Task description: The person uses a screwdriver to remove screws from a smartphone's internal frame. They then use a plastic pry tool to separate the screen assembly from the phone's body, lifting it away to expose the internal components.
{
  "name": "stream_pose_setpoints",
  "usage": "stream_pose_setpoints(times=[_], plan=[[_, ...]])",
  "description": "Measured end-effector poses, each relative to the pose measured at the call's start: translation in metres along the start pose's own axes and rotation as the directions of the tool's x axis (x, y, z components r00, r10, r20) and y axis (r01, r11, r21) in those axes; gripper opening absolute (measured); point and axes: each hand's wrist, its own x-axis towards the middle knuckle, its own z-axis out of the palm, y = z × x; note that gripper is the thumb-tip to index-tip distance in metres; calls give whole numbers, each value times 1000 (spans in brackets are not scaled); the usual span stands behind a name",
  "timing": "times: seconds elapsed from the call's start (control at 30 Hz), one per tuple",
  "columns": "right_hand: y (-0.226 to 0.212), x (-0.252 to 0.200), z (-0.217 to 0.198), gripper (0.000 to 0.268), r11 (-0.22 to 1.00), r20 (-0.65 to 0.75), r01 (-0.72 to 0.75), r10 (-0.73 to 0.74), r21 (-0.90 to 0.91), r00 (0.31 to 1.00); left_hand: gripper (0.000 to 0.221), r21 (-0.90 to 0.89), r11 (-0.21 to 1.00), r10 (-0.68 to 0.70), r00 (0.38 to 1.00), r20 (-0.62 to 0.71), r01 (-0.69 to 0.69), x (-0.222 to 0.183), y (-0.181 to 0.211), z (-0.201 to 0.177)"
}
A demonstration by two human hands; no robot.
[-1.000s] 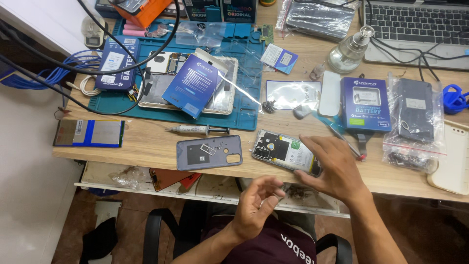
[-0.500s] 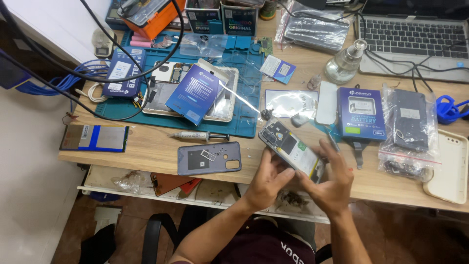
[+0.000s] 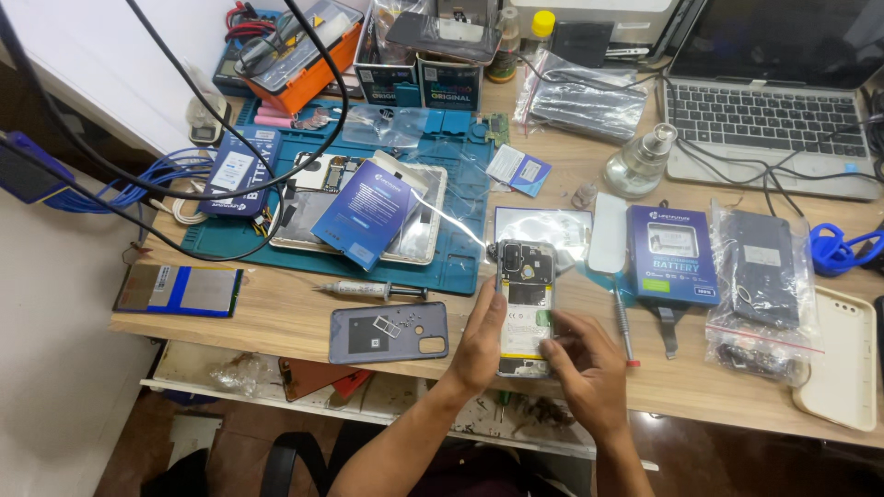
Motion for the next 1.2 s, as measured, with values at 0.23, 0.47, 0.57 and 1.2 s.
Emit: stream_pose_setpoints(times=[0.23,0.47,0.57,1.2], plan=[[3,0,0,31,994,7,14,-13,-106,1000,55,-19,998,63,997,39,-62,1,-4,-3],[1,-1,2,29,989,6,97,-97,-116,995,66,56,994,91,996,15,-92,-2,-3,-3],[1,-3,2,30,990,-1,83,-84,-117,996,69,111,989,91,996,20,-93,-4,-2,-2],[6,-6,-2,22,998,-73,48,-51,-37,996,38,161,987,1,1000,-6,0,-4,1,0]])
